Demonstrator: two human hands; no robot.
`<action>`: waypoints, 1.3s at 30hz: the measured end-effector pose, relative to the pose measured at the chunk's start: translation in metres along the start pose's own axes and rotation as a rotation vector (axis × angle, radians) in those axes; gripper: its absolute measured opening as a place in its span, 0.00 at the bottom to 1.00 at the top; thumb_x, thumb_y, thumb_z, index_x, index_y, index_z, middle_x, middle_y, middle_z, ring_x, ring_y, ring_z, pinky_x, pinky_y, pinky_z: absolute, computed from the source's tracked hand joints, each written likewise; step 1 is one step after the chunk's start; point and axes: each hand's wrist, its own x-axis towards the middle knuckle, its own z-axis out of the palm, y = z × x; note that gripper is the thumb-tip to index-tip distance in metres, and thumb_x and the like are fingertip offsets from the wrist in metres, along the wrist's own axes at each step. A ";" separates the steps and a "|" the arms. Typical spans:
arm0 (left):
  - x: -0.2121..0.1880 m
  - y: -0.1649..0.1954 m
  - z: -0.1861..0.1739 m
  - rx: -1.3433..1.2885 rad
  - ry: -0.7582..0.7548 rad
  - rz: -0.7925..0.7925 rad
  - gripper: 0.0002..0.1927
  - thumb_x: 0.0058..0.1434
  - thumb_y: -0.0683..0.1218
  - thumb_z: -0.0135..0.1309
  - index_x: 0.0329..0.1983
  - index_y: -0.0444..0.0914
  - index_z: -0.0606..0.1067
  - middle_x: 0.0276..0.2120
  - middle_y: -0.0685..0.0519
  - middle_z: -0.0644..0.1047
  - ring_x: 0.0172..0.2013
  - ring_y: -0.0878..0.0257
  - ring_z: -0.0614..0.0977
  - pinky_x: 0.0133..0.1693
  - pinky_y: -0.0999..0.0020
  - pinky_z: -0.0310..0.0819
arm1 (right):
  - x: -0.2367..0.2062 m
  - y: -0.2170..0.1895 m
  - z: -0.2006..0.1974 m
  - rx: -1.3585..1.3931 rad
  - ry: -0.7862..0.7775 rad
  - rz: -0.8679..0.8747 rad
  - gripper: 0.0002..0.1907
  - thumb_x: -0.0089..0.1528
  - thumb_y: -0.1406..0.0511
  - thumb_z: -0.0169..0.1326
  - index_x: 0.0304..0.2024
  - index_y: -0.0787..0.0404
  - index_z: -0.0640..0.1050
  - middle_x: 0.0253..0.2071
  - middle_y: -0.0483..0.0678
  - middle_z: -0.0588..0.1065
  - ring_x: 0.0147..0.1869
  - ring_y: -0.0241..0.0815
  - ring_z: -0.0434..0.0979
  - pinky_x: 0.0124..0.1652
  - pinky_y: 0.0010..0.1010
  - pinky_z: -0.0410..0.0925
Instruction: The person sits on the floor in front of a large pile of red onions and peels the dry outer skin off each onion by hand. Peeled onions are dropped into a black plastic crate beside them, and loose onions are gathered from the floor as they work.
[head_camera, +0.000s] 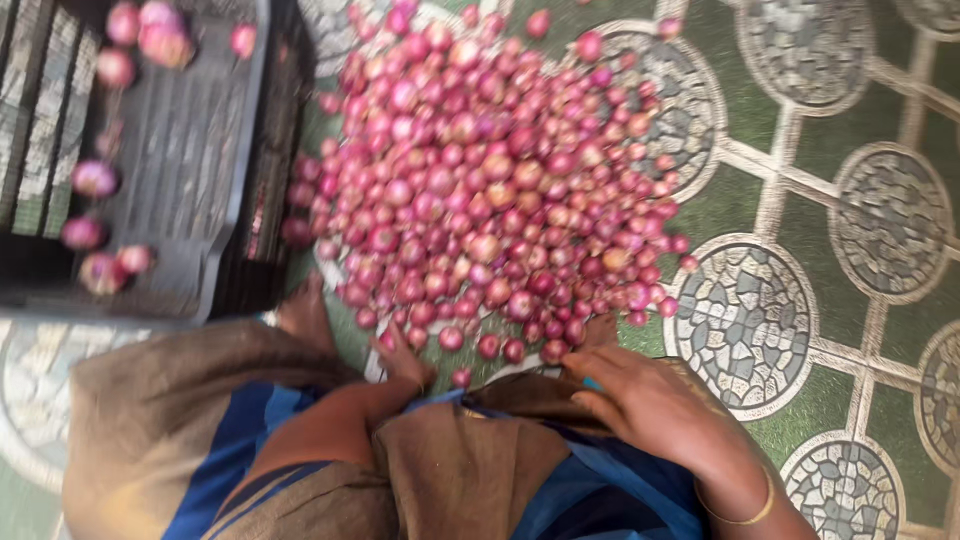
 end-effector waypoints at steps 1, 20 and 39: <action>-0.005 -0.003 0.001 0.008 0.000 -0.017 0.64 0.45 0.51 0.72 0.73 0.53 0.37 0.63 0.38 0.53 0.58 0.37 0.66 0.55 0.49 0.63 | 0.000 0.000 0.002 -0.003 -0.048 0.048 0.23 0.59 0.59 0.59 0.57 0.55 0.76 0.50 0.52 0.77 0.50 0.57 0.79 0.45 0.44 0.73; -0.013 0.039 0.013 -0.084 0.001 -0.055 0.46 0.50 0.44 0.66 0.65 0.51 0.51 0.47 0.42 0.65 0.42 0.45 0.72 0.37 0.52 0.69 | -0.013 0.018 -0.003 0.075 -0.078 0.060 0.24 0.62 0.58 0.56 0.59 0.56 0.73 0.47 0.49 0.76 0.53 0.53 0.76 0.49 0.44 0.70; -0.100 0.141 -0.056 -0.758 -0.866 0.288 0.11 0.57 0.37 0.54 0.44 0.38 0.75 0.30 0.49 0.79 0.23 0.57 0.81 0.21 0.57 0.80 | -0.059 0.074 0.069 0.080 0.027 0.137 0.23 0.60 0.55 0.57 0.57 0.54 0.78 0.47 0.56 0.81 0.51 0.55 0.82 0.51 0.43 0.73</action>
